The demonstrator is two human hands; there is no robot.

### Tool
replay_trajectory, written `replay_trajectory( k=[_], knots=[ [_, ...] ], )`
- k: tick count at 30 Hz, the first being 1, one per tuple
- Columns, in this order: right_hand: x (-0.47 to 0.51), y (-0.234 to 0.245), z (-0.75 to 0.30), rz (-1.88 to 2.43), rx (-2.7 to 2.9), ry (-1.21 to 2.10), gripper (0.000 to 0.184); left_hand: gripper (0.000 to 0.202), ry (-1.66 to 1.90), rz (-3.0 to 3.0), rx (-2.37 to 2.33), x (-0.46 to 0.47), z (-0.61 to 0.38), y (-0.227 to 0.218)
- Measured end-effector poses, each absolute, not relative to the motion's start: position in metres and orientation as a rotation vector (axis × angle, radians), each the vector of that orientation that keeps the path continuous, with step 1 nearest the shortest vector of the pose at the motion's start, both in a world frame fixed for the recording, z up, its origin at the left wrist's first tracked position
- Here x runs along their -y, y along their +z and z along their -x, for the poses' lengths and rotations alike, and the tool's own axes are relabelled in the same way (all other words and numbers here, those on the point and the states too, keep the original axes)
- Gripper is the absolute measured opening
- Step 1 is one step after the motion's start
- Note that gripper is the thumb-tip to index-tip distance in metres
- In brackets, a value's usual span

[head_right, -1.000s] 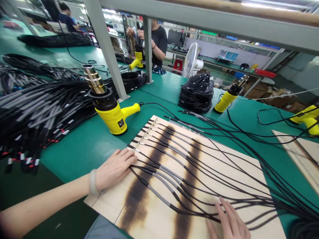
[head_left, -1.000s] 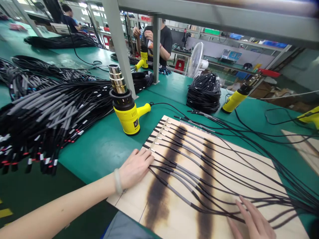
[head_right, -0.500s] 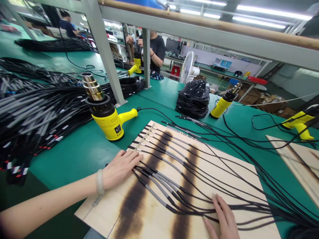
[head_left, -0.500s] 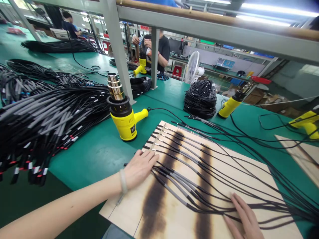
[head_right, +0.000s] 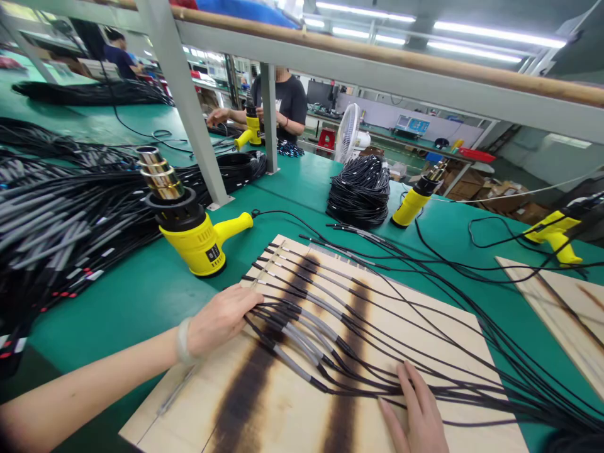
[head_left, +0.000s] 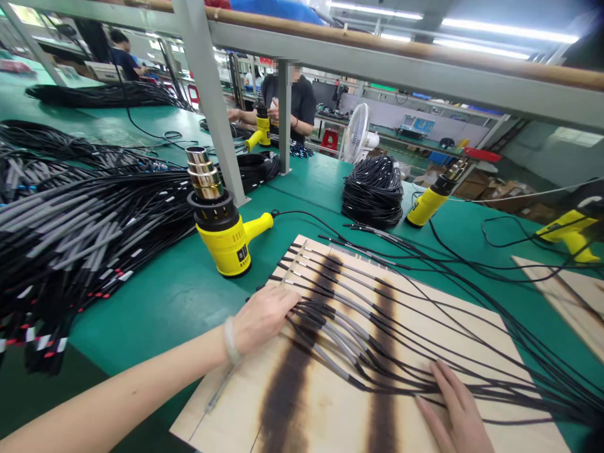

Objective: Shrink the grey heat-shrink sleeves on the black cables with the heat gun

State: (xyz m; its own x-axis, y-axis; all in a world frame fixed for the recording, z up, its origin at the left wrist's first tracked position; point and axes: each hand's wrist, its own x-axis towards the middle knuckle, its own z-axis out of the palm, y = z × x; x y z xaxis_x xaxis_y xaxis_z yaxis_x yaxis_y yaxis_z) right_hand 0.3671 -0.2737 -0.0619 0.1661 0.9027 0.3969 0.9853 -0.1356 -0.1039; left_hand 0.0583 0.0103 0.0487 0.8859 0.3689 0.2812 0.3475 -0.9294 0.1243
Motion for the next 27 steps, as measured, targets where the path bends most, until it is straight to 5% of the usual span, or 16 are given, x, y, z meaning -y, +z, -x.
replay_trajectory(
  k=[6,12,27],
  knots=[
    [0.263,-0.075,-0.382,2.122,1.801,-0.445,0.064,0.045,-0.041,-3.157,-0.721,-0.045,-0.091,0.048],
    [0.228,-0.078,-0.394,2.121,1.680,-0.409,0.060,0.015,0.019,-3.246,-0.647,-0.064,-0.111,0.031],
    [0.218,-0.082,-0.397,2.206,1.673,-0.336,0.056,0.013,0.187,-3.273,-0.699,-0.090,-0.133,0.037]
  ],
)
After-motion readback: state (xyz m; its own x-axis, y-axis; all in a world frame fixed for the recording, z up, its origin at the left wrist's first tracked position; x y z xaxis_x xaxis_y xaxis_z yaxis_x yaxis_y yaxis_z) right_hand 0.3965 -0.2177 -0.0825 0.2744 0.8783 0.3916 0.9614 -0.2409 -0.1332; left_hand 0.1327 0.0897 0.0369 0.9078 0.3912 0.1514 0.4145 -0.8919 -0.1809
